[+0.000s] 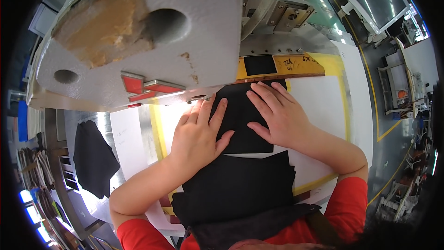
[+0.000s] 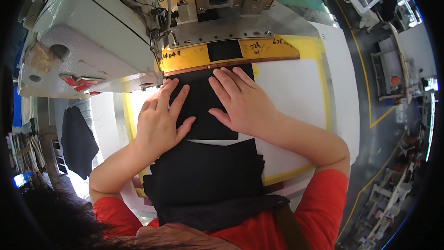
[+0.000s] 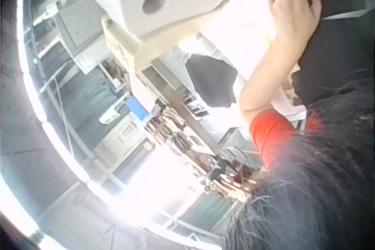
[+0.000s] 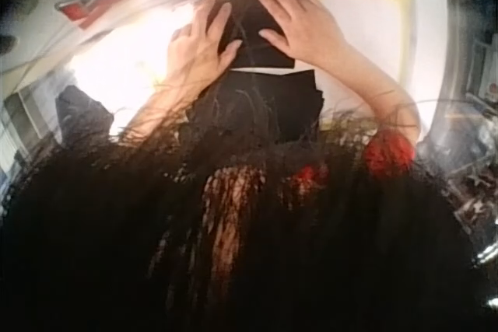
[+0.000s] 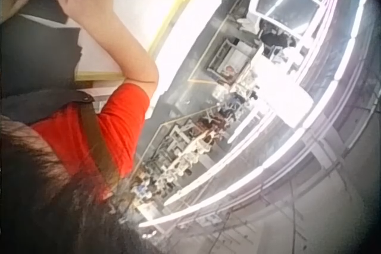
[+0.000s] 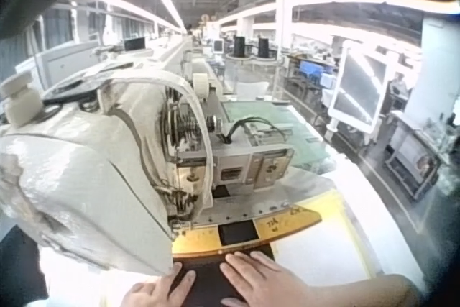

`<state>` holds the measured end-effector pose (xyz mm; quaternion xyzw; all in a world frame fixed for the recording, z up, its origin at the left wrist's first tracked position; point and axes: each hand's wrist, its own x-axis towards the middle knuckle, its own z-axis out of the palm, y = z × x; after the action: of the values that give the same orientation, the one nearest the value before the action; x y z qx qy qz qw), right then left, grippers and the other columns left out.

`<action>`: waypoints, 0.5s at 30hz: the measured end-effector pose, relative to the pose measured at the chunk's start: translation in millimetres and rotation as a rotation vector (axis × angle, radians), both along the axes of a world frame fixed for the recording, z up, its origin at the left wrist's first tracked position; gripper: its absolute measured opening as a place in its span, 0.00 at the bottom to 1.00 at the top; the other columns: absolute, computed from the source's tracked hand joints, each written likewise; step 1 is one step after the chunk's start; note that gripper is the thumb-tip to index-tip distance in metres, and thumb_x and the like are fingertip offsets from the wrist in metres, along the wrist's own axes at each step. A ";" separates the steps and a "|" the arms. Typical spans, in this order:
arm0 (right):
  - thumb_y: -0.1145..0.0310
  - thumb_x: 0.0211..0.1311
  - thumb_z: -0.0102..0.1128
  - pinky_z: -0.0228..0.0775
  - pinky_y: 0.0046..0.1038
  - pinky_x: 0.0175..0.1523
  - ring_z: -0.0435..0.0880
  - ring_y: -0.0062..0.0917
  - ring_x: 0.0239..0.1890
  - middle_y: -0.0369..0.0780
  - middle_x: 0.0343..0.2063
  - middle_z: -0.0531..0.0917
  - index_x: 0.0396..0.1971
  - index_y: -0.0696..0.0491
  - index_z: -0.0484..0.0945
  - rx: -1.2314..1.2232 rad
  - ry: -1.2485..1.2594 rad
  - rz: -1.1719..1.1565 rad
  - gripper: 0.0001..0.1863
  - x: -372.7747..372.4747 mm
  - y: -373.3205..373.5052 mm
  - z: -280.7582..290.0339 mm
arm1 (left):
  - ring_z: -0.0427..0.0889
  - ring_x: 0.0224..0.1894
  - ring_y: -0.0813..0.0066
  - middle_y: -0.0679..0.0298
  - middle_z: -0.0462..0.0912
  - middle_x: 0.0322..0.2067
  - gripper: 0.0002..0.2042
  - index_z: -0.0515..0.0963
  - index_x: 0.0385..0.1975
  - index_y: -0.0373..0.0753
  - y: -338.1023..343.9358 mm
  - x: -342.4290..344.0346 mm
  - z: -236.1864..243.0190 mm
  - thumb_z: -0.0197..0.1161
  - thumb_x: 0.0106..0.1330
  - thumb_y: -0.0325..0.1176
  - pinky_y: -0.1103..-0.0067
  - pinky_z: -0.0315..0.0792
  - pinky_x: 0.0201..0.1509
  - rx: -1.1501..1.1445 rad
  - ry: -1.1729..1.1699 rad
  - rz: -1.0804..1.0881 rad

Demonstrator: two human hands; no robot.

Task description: The recorder is operating an industrial sewing machine to join or hem black leather or heavy fabric pieces.

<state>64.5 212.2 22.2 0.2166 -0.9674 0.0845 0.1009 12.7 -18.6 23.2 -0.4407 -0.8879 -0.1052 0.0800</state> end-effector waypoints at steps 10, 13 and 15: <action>0.55 0.54 0.66 0.59 0.42 0.68 0.70 0.38 0.62 0.47 0.59 0.70 0.59 0.60 0.69 0.009 -0.003 0.026 0.35 -1.4 0.6 -1.6 | 0.73 0.59 0.56 0.50 0.70 0.59 0.31 0.70 0.61 0.38 -1.6 1.4 2.6 0.66 0.57 0.44 0.69 0.68 0.56 -0.012 -0.052 0.021; 0.55 0.54 0.66 0.59 0.42 0.68 0.70 0.38 0.63 0.48 0.59 0.70 0.59 0.60 0.68 0.018 -0.006 0.019 0.35 -0.4 1.5 -0.6 | 0.73 0.59 0.57 0.50 0.70 0.59 0.31 0.70 0.61 0.38 0.0 1.3 0.3 0.66 0.57 0.45 0.69 0.68 0.56 -0.008 -0.043 0.019; 0.55 0.54 0.66 0.59 0.42 0.68 0.69 0.38 0.63 0.48 0.59 0.70 0.59 0.60 0.68 0.015 -0.009 0.028 0.35 -1.3 1.5 -0.7 | 0.74 0.59 0.57 0.50 0.70 0.59 0.31 0.71 0.60 0.38 -0.7 1.3 1.5 0.66 0.56 0.45 0.69 0.68 0.56 -0.006 -0.047 0.025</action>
<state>63.2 213.7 21.4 0.2306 -0.9652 0.0796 0.0938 14.0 -19.3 24.7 -0.4273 -0.8952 -0.1117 0.0590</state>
